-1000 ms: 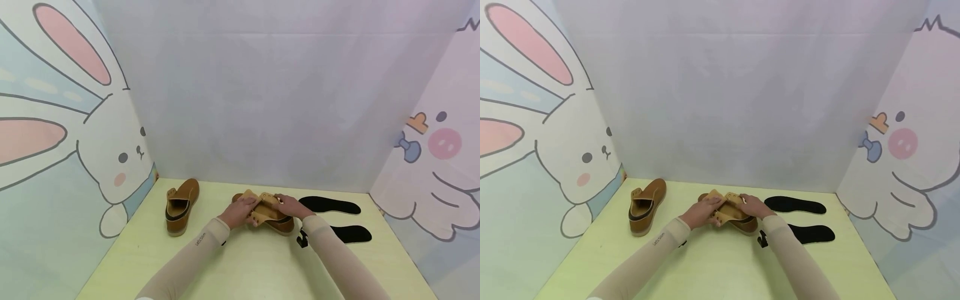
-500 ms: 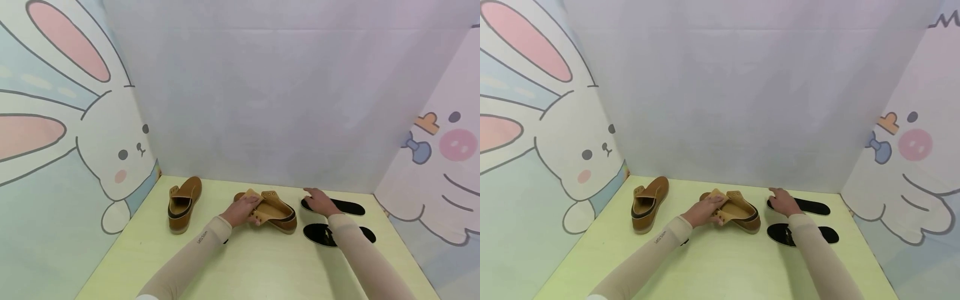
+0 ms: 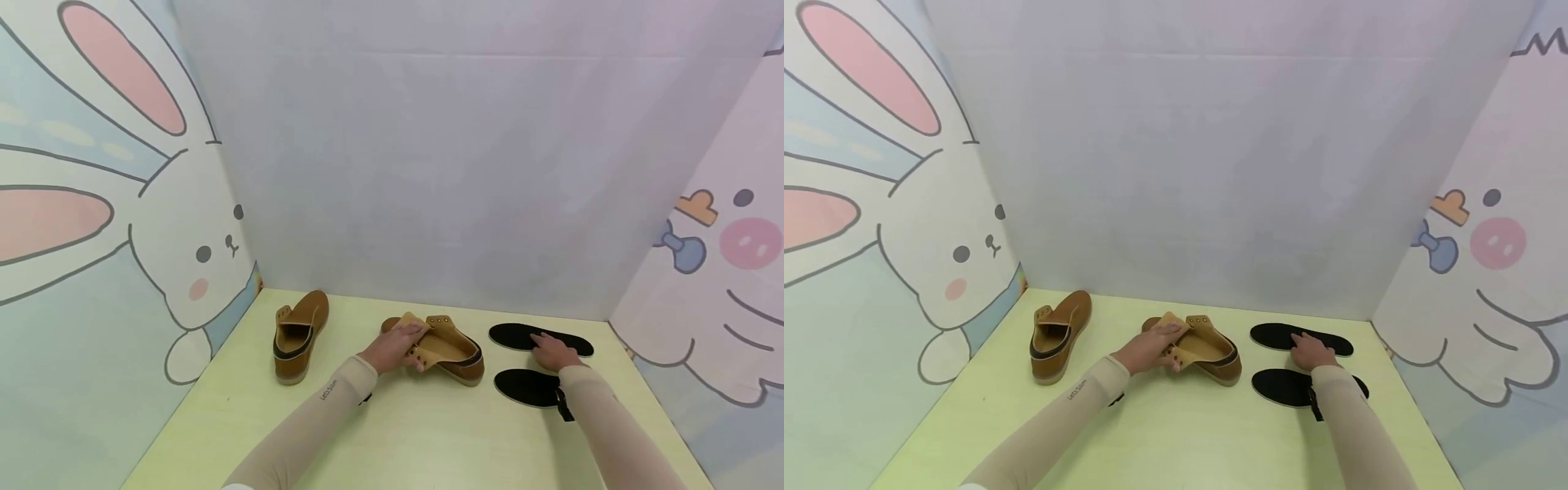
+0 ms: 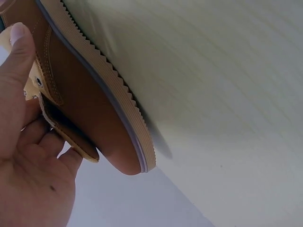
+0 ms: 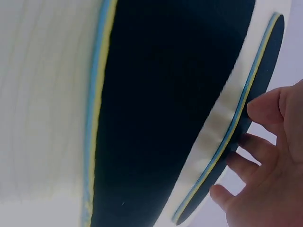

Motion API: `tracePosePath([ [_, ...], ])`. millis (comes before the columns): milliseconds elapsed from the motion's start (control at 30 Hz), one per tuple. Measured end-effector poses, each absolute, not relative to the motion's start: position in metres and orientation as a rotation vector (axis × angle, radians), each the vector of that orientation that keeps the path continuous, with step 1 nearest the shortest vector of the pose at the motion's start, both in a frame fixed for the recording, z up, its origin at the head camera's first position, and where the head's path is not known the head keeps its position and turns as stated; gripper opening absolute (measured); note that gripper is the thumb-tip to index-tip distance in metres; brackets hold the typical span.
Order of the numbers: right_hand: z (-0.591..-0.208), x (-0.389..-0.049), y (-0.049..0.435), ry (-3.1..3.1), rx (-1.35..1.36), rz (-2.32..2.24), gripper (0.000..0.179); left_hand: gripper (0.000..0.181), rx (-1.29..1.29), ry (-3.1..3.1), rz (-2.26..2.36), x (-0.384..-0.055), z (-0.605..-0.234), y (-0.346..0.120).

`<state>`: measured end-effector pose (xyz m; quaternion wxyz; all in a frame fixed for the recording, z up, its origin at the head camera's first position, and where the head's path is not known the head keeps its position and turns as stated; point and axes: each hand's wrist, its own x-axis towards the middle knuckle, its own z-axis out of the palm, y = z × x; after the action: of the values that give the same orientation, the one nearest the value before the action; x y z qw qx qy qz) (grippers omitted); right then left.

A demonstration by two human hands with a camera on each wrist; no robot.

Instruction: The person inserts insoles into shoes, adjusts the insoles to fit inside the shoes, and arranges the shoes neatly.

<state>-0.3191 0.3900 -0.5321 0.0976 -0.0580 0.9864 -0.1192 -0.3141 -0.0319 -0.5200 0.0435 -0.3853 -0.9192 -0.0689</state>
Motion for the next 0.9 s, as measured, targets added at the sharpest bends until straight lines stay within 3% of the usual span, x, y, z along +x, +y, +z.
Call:
tracePosePath([
  [367,-0.533,-0.312,0.356,3.027,-0.326,-0.254,0.050,0.092,-1.146,-2.809,-0.179,-0.313,-0.520,-0.030],
  [567,-0.532,-0.325,0.352,3.076,-0.409,-0.220,0.043,0.092,-1.135,-2.795,-0.181,-0.313,-0.519,-0.032],
  [900,-0.537,-0.352,0.364,2.907,-0.408,-0.345,0.081,0.093,-1.134,-2.820,-0.196,-0.313,-0.520,-0.030],
])
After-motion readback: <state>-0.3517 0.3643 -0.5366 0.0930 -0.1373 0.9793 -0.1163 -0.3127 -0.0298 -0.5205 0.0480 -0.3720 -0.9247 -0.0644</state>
